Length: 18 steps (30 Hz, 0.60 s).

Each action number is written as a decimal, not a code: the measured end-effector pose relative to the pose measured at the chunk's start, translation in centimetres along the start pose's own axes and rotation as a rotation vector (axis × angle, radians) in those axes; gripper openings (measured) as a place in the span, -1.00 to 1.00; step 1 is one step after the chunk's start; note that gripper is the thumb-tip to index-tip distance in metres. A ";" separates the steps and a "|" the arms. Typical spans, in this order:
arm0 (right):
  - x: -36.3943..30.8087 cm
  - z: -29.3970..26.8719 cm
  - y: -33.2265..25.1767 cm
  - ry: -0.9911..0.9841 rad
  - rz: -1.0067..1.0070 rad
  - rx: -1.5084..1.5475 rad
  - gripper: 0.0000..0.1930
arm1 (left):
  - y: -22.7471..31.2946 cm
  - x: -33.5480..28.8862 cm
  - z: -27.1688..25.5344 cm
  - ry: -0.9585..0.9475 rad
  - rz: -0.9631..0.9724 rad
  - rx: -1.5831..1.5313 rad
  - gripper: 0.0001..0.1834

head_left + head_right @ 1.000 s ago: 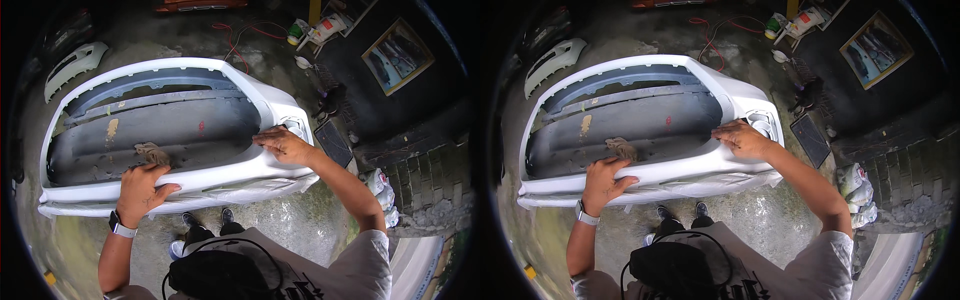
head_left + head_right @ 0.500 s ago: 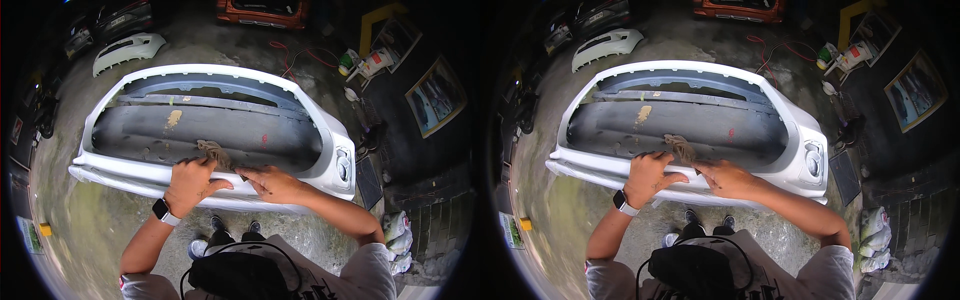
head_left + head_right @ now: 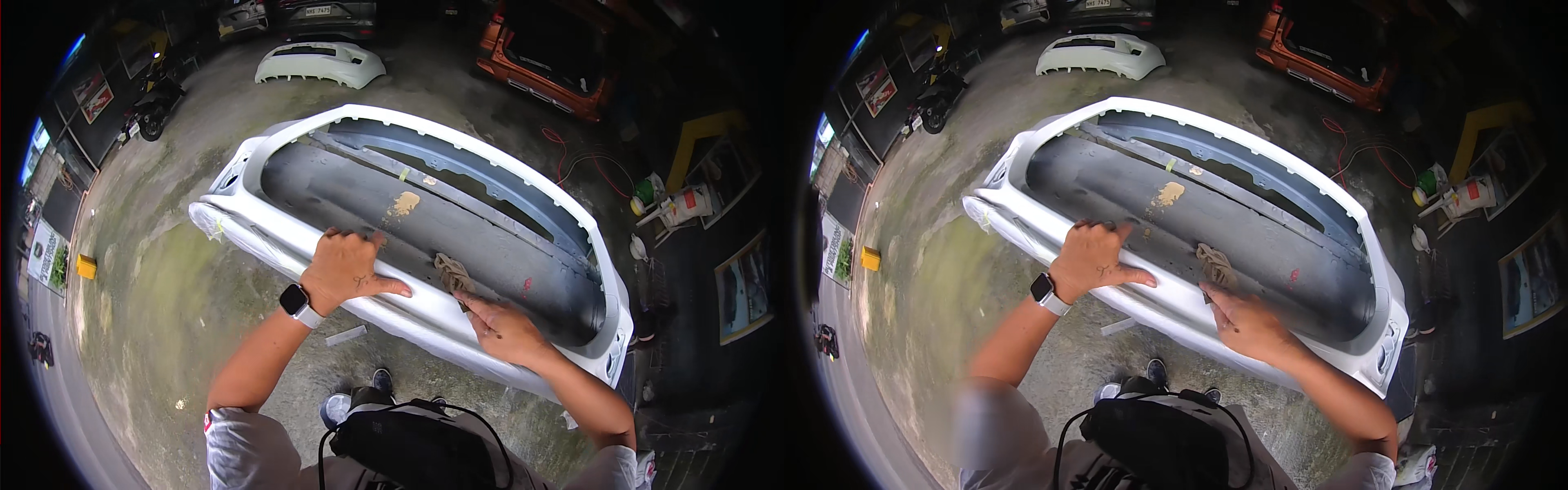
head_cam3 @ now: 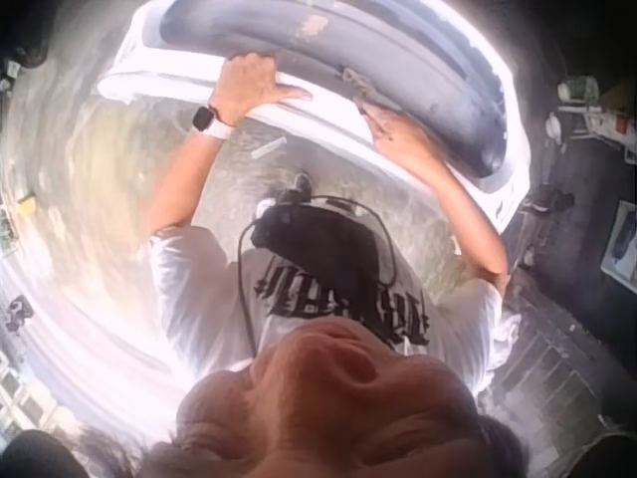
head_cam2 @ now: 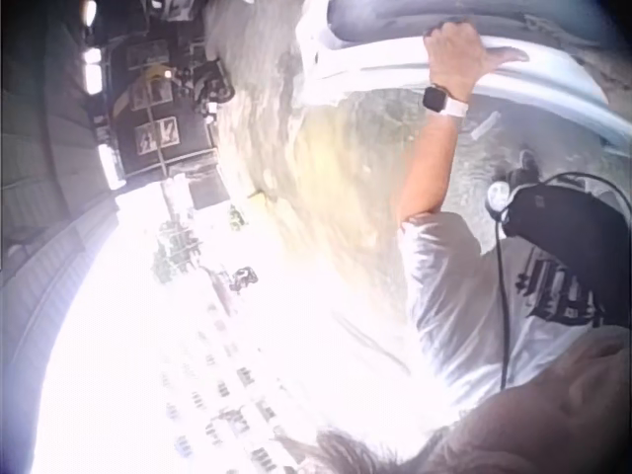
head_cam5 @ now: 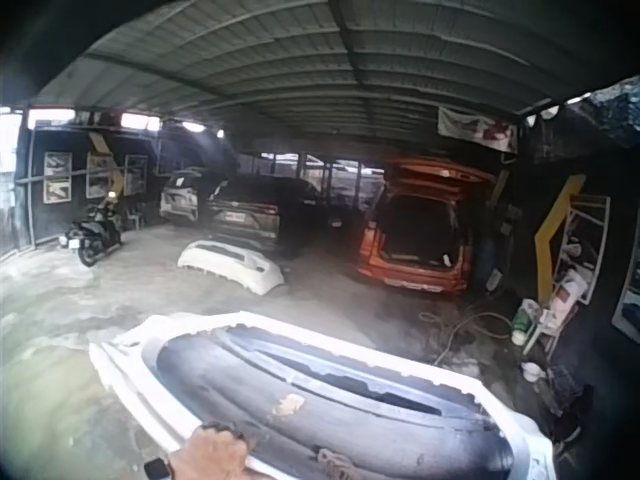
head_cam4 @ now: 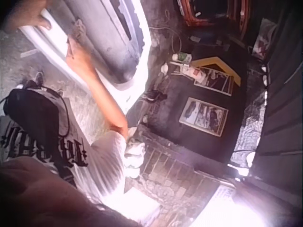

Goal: The person dips sandpaper into a bucket of water and sands different sections of a car bumper by hand.

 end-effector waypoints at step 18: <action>7.9 4.7 -26.0 0.394 -0.986 0.522 -0.58 | -4.3 -70.7 20.0 0.624 -1.789 -0.507 -0.55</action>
Point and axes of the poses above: each hand's wrist, its own x-axis towards the middle knuckle, its own z-axis out of the palm, y = z × x, the point moved 5 cm from there along x, towards the middle knuckle, and after that the axes turned 4 degrees about -x, right-handed, at the moved point
